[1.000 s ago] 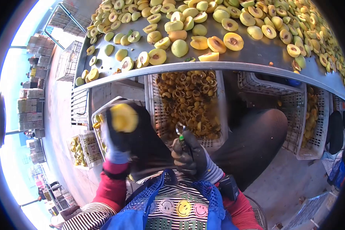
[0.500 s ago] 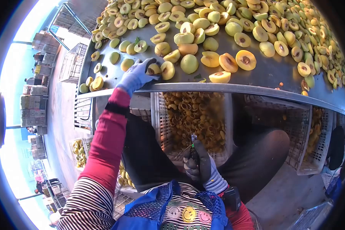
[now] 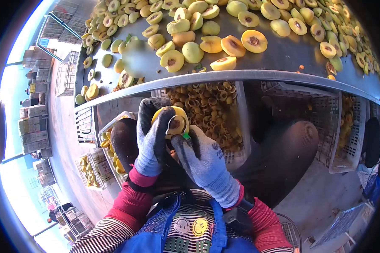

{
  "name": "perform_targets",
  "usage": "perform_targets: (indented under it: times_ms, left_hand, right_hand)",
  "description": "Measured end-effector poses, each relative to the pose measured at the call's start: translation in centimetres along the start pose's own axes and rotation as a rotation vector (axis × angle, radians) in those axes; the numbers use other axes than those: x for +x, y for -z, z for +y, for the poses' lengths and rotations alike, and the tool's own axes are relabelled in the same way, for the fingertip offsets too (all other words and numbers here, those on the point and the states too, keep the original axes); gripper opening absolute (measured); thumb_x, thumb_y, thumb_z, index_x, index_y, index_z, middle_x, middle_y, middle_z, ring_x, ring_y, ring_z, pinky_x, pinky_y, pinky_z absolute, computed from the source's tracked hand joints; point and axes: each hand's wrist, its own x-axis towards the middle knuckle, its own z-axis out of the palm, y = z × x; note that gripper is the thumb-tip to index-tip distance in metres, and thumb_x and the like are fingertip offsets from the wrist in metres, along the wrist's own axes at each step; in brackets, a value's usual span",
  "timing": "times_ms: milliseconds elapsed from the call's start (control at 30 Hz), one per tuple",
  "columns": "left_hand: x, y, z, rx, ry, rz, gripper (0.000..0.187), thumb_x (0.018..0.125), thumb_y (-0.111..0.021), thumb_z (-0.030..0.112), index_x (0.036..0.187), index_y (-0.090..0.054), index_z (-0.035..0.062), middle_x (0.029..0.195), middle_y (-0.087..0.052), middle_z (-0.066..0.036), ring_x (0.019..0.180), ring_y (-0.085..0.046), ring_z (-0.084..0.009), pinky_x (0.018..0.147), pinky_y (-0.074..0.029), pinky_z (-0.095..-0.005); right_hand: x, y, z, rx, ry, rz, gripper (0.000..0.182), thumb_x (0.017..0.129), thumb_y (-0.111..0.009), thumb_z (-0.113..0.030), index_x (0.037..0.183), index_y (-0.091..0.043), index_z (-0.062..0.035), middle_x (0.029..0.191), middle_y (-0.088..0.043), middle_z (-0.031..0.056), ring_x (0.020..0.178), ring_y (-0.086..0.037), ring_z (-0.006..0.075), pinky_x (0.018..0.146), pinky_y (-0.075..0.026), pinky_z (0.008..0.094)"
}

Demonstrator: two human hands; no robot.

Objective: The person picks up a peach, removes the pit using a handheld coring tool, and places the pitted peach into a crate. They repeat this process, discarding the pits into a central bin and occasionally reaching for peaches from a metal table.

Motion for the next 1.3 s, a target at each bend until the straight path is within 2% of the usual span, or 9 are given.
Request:
perform_targets:
  times_ms: [67, 300, 533, 600, 733, 833, 1000, 1200, 1300]
  left_hand:
    - [-0.9, -0.3, 0.3, -0.081, 0.051, 0.013, 0.021, 0.092, -0.060, 0.020, 0.101, -0.054, 0.0025, 0.094, -0.059, -0.005, 0.085, -0.056, -0.0091, 0.075, -0.048, -0.0237]
    - [-3.4, -0.9, -0.9, -0.171, 0.052, -0.016, 0.029, 0.096, -0.053, 0.026, 0.109, -0.058, 0.0002, 0.100, -0.060, -0.008, 0.090, -0.057, -0.0121, 0.080, -0.048, -0.0258]
    - [-5.1, -0.3, -1.2, -0.025, -0.061, -0.034, 0.025, 0.096, -0.051, 0.022, 0.106, -0.059, -0.0004, 0.095, -0.060, -0.008, 0.086, -0.057, -0.0123, 0.076, -0.047, -0.0258]
    - [-5.1, -0.1, -1.3, -0.051, -0.096, -0.141, 0.026, 0.096, -0.051, 0.022, 0.106, -0.059, -0.0005, 0.093, -0.060, -0.007, 0.083, -0.057, -0.0114, 0.074, -0.047, -0.0253]
    - [-4.6, 1.0, -0.9, -0.017, 0.134, -0.346, 0.029, 0.096, -0.050, 0.027, 0.102, -0.061, -0.0001, 0.085, -0.062, -0.005, 0.077, -0.057, -0.0101, 0.070, -0.047, -0.0244]
    - [-4.3, 1.3, -3.0, 0.132, -0.019, -0.377, 0.033, 0.095, -0.049, 0.029, 0.101, -0.062, -0.0003, 0.088, -0.063, -0.003, 0.075, -0.056, -0.0068, 0.066, -0.045, -0.0212]
    - [-4.4, 1.3, -4.2, 0.279, -0.225, -0.332, 0.033, 0.095, -0.050, 0.028, 0.099, -0.063, -0.0014, 0.086, -0.062, -0.006, 0.075, -0.057, -0.0099, 0.068, -0.045, -0.0233]
    - [-6.3, 0.7, -4.6, -0.176, 0.173, -0.081, 0.024, 0.094, -0.053, 0.023, 0.094, -0.062, 0.0005, 0.079, -0.060, -0.003, 0.072, -0.055, -0.0080, 0.063, -0.045, -0.0248]
    - [-4.6, 3.3, -2.4, 0.493, -0.444, -0.312, 0.024, 0.091, -0.054, 0.021, 0.092, -0.064, -0.0013, 0.081, -0.061, -0.009, 0.072, -0.060, -0.0175, 0.068, -0.046, -0.0277]
  right_hand:
    - [-0.8, -0.1, -0.8, 0.218, -0.296, -0.065, 0.038, 0.081, -0.071, -0.013, 0.110, -0.054, 0.0046, 0.075, -0.057, 0.0157, 0.064, -0.058, 0.0310, 0.057, -0.046, 0.0379]
    - [-3.8, -0.7, -2.1, 0.309, -0.452, -0.094, 0.032, 0.091, -0.054, -0.013, 0.115, -0.049, 0.0080, 0.086, -0.060, 0.0195, 0.067, -0.060, 0.0329, 0.062, -0.047, 0.0384]
    - [-6.3, -1.7, -2.6, 0.125, -0.135, 0.084, 0.020, 0.095, -0.050, -0.014, 0.108, -0.053, 0.0015, 0.072, -0.060, 0.0102, 0.057, -0.058, 0.0220, 0.054, -0.047, 0.0325]
    - [-4.2, 1.4, -4.5, 1.245, -1.193, -0.306, 0.029, 0.098, -0.047, -0.032, 0.100, -0.055, -0.0050, 0.063, -0.054, 0.0036, 0.044, -0.048, 0.0128, 0.042, -0.040, 0.0254]
    - [-5.3, 1.5, -4.2, 2.080, -1.293, -0.414, 0.044, 0.096, -0.040, -0.051, 0.093, -0.053, -0.0097, 0.056, -0.043, -0.0022, 0.037, -0.037, 0.0073, 0.035, -0.032, 0.0214]
    - [-6.2, 0.7, -3.8, 2.802, -1.253, -0.403, 0.047, 0.095, -0.036, -0.056, 0.087, -0.045, -0.0105, 0.054, -0.038, -0.0031, 0.037, -0.034, 0.0059, 0.032, -0.032, 0.0212]
    - [-6.8, -0.9, -4.0, 3.007, -1.080, -0.373, 0.046, 0.095, -0.036, -0.055, 0.079, -0.038, -0.0124, 0.055, -0.038, -0.0025, 0.037, -0.035, 0.0062, 0.029, -0.031, 0.0229]
    - [-7.3, -1.5, -3.6, 2.949, -1.082, -0.389, 0.047, 0.095, -0.037, -0.055, 0.080, -0.040, -0.0115, 0.055, -0.038, -0.0024, 0.037, -0.035, 0.0064, 0.032, -0.033, 0.0224]
    - [-7.7, -1.3, -3.8, 2.852, -1.236, -0.505, 0.047, 0.095, -0.038, -0.055, 0.082, -0.043, -0.0105, 0.055, -0.040, -0.0018, 0.038, -0.036, 0.0069, 0.032, -0.033, 0.0219]
